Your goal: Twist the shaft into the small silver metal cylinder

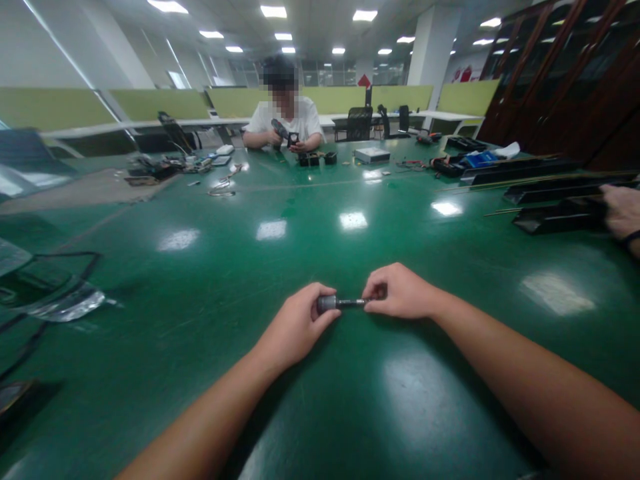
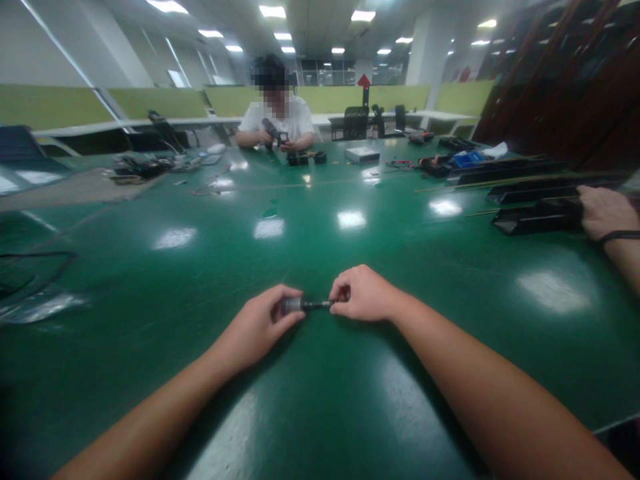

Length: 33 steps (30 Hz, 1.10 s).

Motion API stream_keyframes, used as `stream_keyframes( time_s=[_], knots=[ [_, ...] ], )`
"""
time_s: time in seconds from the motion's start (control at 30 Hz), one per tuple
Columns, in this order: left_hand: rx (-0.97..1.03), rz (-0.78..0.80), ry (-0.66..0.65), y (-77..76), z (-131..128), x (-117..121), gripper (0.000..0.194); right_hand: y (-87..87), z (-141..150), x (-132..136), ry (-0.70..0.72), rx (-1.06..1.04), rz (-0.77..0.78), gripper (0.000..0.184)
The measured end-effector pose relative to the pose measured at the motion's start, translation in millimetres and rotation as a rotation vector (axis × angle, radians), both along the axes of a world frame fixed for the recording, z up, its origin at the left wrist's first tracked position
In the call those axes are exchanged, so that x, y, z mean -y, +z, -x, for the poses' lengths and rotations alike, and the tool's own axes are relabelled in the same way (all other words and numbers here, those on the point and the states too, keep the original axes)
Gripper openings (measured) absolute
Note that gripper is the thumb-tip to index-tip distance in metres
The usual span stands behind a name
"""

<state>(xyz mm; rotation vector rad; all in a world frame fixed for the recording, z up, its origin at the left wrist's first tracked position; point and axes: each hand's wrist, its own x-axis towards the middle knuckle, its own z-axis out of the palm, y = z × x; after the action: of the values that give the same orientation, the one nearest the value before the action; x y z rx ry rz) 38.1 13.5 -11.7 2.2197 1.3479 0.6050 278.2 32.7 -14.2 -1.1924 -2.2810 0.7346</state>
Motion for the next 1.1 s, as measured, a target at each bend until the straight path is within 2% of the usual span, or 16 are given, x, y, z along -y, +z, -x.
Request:
stream_keyframes(
  time_s=[0.13, 0.57, 0.83, 0.97, 1.1],
  knots=[
    [-0.012, -0.011, -0.003, 0.9, 0.0, 0.0, 0.026, -1.3, -8.3, -6.2, -0.047, -0.038, 0.110, 0.014],
    [-0.032, -0.005, -0.007, 1.7, 1.5, 0.9, 0.028, 0.8, -8.1, -5.8, 0.004, -0.034, 0.153, 0.014],
    [-0.004, -0.056, -0.056, 1.5, 2.5, 2.5, 0.026, -1.1, -8.2, -6.3, -0.005, -0.064, 0.197, 0.014],
    [-0.017, -0.026, -0.081, 3.0, 2.1, 2.7, 0.026, -1.0, -8.5, -6.4, -0.014, -0.066, 0.204, 0.014],
    [-0.017, 0.002, -0.051, 4.7, 1.5, 4.6, 0.029, -0.4, -10.1, -6.7, -0.008, -0.063, 0.205, 0.015]
  ],
)
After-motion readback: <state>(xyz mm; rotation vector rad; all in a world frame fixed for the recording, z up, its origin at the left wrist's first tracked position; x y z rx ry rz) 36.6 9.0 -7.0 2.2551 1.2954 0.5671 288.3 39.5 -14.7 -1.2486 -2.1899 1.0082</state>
